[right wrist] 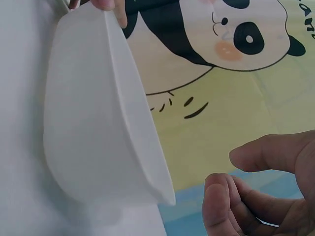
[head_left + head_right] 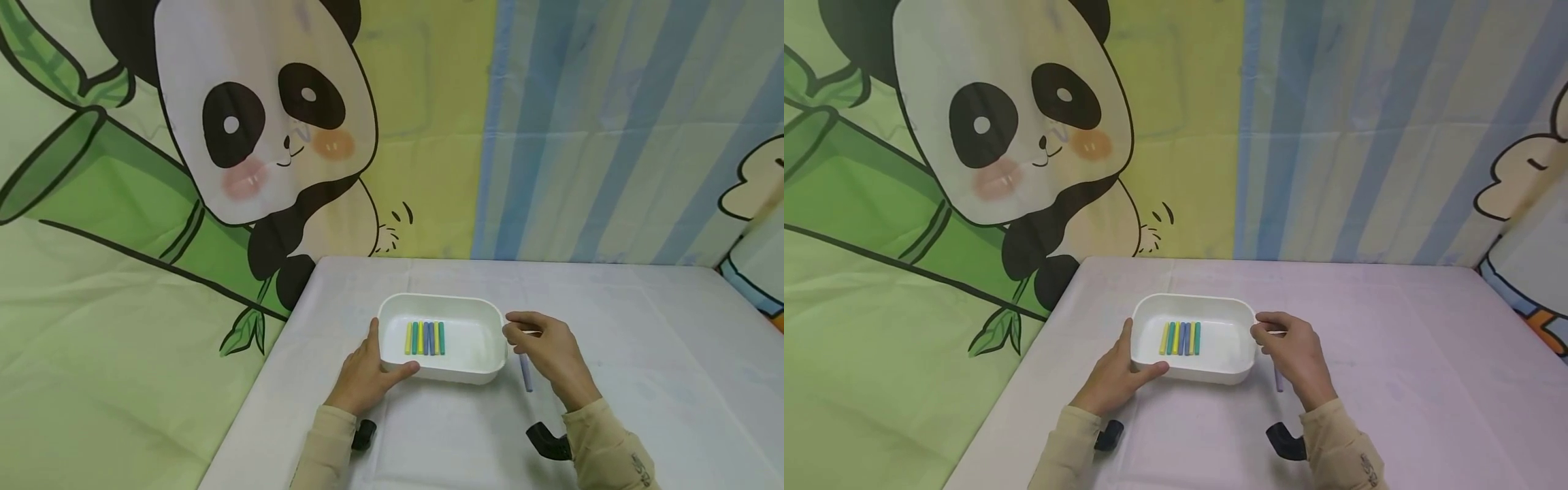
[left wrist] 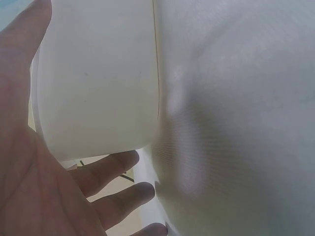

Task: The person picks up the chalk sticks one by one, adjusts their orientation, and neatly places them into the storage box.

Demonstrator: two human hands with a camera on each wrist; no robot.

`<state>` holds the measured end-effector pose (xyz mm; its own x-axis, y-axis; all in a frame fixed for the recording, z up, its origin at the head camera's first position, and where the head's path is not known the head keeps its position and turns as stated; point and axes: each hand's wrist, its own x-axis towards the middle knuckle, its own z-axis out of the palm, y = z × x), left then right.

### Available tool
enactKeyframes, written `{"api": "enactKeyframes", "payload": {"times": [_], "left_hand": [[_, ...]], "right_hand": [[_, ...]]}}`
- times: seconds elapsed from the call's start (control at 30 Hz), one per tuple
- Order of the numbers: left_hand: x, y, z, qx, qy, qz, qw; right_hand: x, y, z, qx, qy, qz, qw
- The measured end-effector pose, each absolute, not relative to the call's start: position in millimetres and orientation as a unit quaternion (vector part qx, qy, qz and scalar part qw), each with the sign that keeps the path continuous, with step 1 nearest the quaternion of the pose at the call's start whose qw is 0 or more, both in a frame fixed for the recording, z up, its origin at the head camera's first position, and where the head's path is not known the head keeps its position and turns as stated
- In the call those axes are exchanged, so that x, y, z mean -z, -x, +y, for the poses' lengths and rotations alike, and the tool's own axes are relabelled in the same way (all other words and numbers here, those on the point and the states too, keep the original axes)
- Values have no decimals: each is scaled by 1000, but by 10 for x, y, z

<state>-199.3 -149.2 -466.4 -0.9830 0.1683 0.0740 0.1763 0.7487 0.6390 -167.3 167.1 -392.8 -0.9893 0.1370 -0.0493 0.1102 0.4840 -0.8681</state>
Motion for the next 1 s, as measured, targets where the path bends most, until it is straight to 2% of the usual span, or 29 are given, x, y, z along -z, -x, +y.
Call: {"api": "enactKeyframes", "payload": {"times": [0.6, 1.0], "left_hand": [[4660, 1989, -1488, 344, 90, -934, 5], [4650, 1992, -1488, 344, 87, -935, 2]], "right_hand": [[4216, 1633, 2007, -464, 106, -880, 3], [4481, 1690, 2063, -424, 112, -899, -21]]}}
